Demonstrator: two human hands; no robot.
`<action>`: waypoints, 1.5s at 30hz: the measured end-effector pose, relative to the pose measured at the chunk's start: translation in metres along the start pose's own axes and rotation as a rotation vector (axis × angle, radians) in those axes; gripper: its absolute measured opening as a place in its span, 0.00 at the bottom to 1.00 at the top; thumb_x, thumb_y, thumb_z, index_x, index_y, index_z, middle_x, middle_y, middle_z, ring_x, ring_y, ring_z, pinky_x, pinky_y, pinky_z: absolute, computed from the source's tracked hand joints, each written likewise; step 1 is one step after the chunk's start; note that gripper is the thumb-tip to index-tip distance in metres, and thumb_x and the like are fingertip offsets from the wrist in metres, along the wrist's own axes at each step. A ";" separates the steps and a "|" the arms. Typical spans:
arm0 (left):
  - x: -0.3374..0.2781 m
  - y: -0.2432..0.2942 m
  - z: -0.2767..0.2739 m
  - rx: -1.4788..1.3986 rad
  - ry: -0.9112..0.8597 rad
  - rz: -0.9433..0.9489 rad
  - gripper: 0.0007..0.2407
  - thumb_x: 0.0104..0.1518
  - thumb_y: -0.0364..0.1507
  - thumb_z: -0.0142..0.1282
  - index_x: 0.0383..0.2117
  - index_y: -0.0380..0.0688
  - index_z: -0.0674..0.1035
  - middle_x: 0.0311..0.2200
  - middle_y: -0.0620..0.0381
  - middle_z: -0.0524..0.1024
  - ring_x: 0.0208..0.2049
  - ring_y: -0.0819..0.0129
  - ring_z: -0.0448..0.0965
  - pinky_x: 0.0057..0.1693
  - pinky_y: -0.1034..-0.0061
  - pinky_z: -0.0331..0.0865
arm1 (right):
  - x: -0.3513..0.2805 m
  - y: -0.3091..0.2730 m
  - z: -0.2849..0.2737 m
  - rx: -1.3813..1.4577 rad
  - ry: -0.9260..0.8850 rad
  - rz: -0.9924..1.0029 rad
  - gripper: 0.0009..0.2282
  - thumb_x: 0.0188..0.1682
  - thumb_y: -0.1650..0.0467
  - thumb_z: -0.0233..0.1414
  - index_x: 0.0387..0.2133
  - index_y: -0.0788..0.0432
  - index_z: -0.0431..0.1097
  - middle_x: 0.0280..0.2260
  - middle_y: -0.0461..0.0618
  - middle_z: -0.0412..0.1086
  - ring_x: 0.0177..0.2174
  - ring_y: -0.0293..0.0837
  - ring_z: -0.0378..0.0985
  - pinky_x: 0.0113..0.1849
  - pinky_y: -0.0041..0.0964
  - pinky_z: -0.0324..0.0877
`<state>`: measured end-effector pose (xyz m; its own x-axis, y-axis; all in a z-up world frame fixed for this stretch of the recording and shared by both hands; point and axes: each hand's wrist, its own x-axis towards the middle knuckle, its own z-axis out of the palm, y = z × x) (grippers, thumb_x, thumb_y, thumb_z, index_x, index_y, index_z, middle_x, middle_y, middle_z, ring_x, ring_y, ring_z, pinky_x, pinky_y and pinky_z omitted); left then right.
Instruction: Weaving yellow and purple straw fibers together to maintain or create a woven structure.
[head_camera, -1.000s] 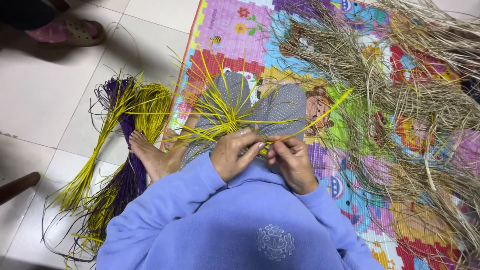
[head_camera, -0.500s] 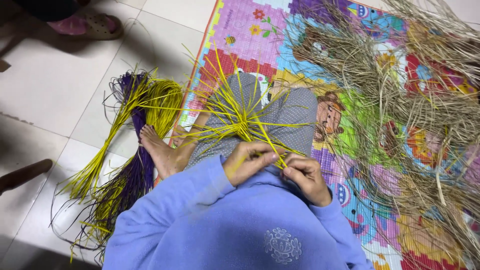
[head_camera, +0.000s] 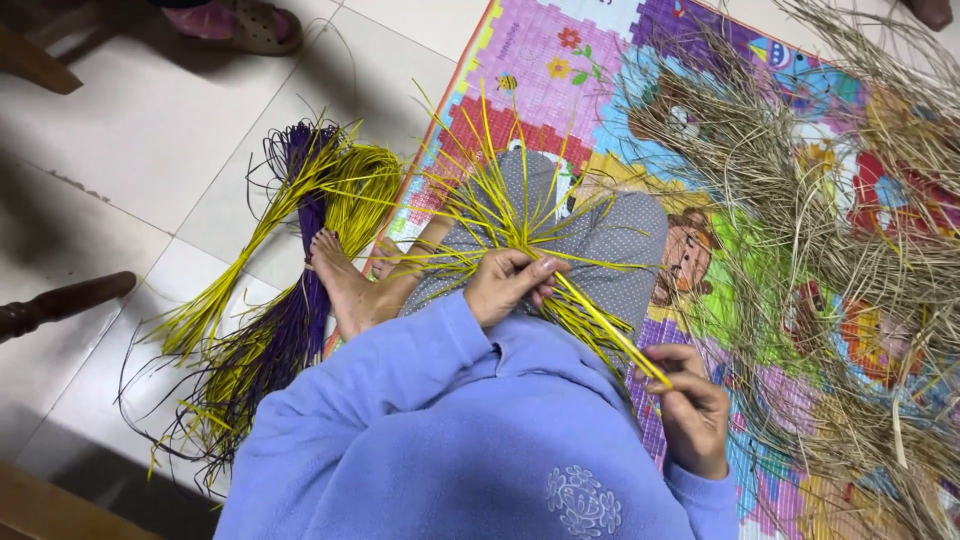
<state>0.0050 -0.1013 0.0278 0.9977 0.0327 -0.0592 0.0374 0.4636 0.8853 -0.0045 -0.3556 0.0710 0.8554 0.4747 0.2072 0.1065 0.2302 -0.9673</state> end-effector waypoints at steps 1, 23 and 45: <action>-0.001 0.001 0.002 -0.001 0.000 0.000 0.10 0.51 0.30 0.48 0.32 0.34 0.76 0.19 0.57 0.72 0.19 0.80 0.69 0.25 0.90 0.65 | 0.001 0.002 0.000 -0.001 0.000 0.001 0.06 0.37 0.70 0.47 0.22 0.62 0.68 0.39 0.57 0.60 0.34 0.45 0.67 0.42 0.43 0.63; 0.006 -0.003 -0.015 -0.107 0.111 0.098 0.09 0.51 0.27 0.49 0.31 0.31 0.75 0.19 0.53 0.72 0.20 0.75 0.71 0.27 0.87 0.68 | 0.006 -0.005 -0.010 -0.128 0.140 -0.094 0.01 0.39 0.72 0.49 0.22 0.58 0.65 0.23 0.46 0.66 0.28 0.38 0.68 0.34 0.31 0.68; -0.033 0.068 -0.039 -0.447 0.576 0.165 0.11 0.51 0.34 0.48 0.35 0.41 0.73 0.18 0.61 0.70 0.19 0.79 0.70 0.25 0.94 0.65 | 0.149 -0.005 0.024 -0.092 0.319 -0.011 0.04 0.40 0.78 0.52 0.26 0.65 0.63 0.23 0.53 0.66 0.22 0.44 0.73 0.26 0.32 0.72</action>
<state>-0.0276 -0.0357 0.0721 0.7964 0.5346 -0.2826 -0.2596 0.7244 0.6386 0.1100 -0.2656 0.1097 0.9680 0.1793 0.1757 0.1497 0.1492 -0.9774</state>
